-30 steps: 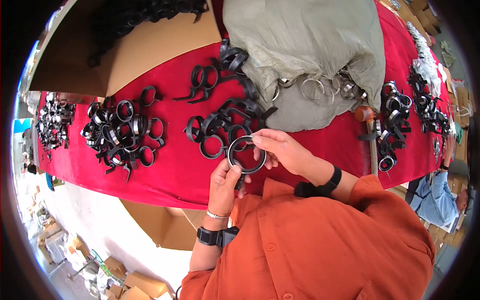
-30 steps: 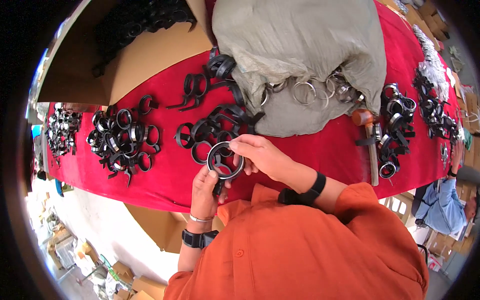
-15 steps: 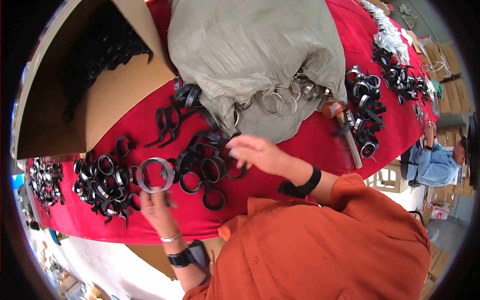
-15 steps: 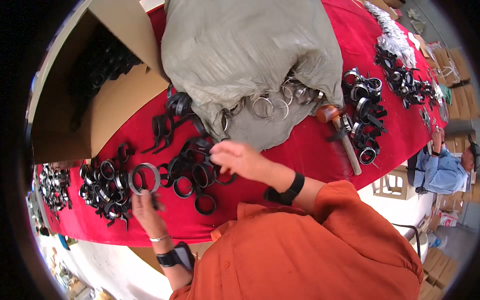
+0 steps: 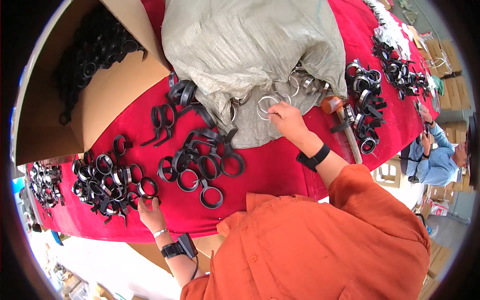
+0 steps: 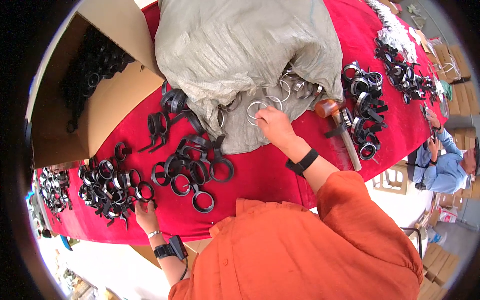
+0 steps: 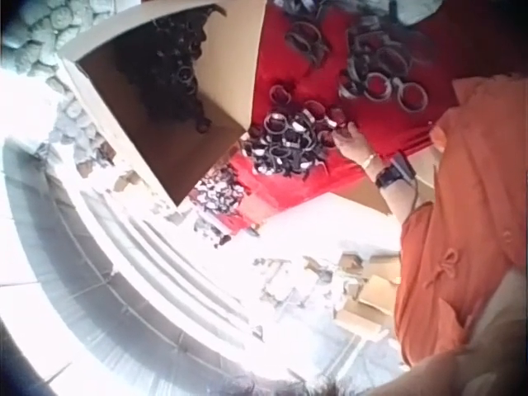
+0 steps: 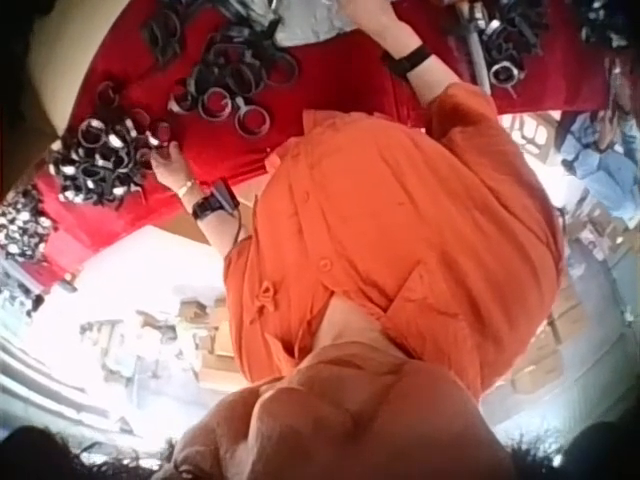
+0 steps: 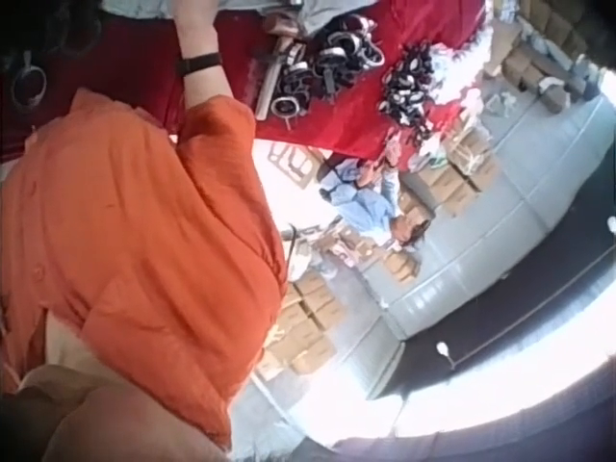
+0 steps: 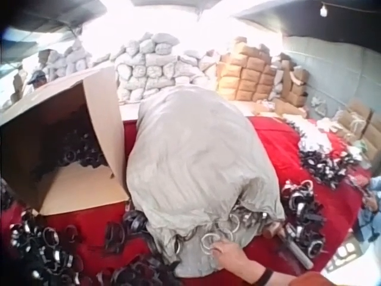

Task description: Assemble metal rings onto plastic handles or clips on a table.

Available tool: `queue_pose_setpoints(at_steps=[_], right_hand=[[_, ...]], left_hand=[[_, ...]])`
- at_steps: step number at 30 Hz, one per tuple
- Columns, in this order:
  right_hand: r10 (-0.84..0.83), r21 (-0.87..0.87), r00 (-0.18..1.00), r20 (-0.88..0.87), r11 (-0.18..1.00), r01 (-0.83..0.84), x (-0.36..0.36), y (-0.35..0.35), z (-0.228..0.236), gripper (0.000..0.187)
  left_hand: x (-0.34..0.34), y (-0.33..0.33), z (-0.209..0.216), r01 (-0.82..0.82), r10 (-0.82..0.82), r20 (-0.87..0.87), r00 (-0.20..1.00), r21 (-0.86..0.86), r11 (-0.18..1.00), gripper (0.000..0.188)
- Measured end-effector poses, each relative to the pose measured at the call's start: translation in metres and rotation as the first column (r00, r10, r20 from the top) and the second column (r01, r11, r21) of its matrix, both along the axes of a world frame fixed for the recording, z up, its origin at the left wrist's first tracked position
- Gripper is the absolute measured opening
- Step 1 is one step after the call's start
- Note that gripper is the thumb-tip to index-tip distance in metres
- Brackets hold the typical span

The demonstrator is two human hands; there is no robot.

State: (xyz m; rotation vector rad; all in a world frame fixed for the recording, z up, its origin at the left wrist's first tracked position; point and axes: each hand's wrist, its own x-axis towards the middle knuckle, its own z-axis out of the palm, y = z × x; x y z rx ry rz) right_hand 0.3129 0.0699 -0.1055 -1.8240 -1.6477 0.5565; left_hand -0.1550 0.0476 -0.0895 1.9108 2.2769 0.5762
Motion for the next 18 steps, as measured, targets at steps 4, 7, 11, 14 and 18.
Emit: queue_pose_setpoints(at_steps=[4,7,11,14,18], right_hand=[[-0.218,-0.340,0.690,-0.690,0.939,-0.044,-0.020,-0.009,0.029,0.012],[-0.271,-0.283,0.079,-0.959,0.921,-0.270,-0.041,-0.020,0.052,0.010],[-0.404,-0.220,-0.286,-0.869,0.833,-0.508,-0.072,-0.029,0.064,0.013],[-0.479,-0.097,-0.451,-0.753,0.759,-0.644,-0.088,-0.040,0.065,0.017],[-0.497,-0.171,-0.365,-0.787,0.744,-0.646,-0.097,-0.042,0.075,0.020]], left_hand=[[0.027,-0.016,0.037,-0.166,0.131,0.181,0.975,0.191,0.968,0.021],[0.070,-0.023,0.063,-0.166,0.055,0.696,0.716,0.093,0.982,0.010],[0.131,-0.021,0.077,0.256,-0.109,0.863,0.493,-0.024,0.966,0.027],[0.160,-0.014,0.088,0.445,0.044,0.970,0.237,-0.149,0.883,0.028],[0.158,-0.021,0.081,0.499,0.220,0.975,-0.015,-0.184,0.847,0.030]])
